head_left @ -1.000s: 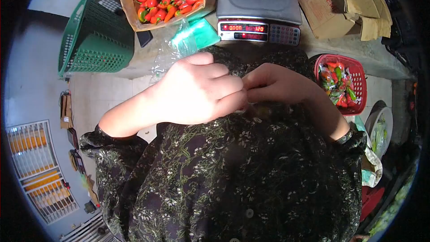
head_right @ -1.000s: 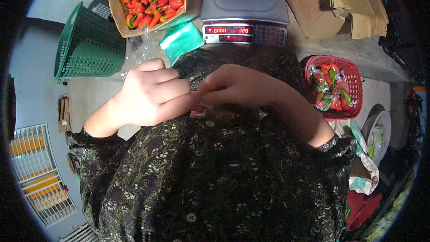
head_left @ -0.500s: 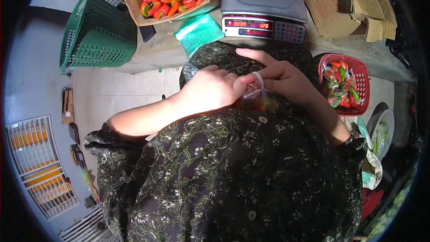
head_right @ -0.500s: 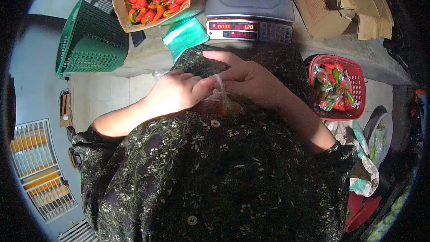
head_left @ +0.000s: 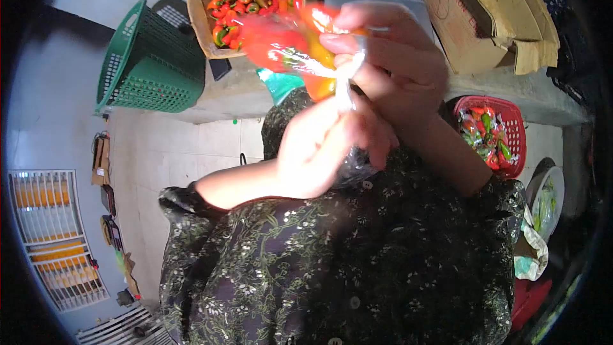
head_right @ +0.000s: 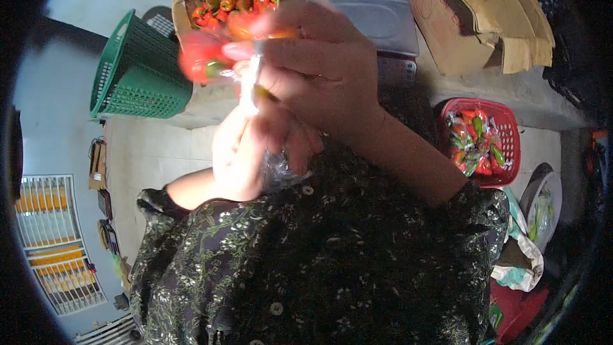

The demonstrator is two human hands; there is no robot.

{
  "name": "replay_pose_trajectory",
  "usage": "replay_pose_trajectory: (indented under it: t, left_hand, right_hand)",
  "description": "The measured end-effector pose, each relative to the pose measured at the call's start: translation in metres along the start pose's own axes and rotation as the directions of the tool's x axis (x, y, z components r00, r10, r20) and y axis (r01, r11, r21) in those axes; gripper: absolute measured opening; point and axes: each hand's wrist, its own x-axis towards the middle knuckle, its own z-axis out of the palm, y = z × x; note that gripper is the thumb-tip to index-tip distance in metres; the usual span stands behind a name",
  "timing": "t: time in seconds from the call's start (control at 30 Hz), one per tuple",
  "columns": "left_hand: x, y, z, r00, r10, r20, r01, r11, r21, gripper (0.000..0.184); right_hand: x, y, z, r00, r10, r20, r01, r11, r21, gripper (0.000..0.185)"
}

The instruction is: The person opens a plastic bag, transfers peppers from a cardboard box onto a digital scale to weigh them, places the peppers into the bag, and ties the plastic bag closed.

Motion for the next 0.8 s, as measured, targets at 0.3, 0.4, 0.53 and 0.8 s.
replay_pose_trajectory:
  t: [0.3,0.4,0.53,0.8]
  left_hand:
    - [0.02,-0.032,-0.061,0.936,0.279,0.214,-0.35,0.803,0.483,0.022]
    - [0.032,-0.022,-0.057,0.976,0.015,0.219,0.02,0.987,-0.158,0.032]
    - [0.032,-0.039,-0.067,0.854,0.386,0.348,-0.488,0.366,0.792,0.031]
    - [0.04,-0.017,-0.099,0.672,0.19,0.716,-0.648,-0.316,0.693,0.033]
  right_hand:
    - [-0.042,0.03,0.022,0.862,0.501,-0.075,-0.367,0.719,0.59,0.018]
    - [-0.034,0.026,0.01,0.811,0.559,0.173,-0.506,0.52,0.688,0.018]
    - [-0.015,0.018,-0.001,0.903,0.056,0.426,-0.368,0.614,0.698,0.019]
    - [-0.004,0.015,-0.018,0.847,0.017,0.531,-0.424,0.626,0.655,0.013]
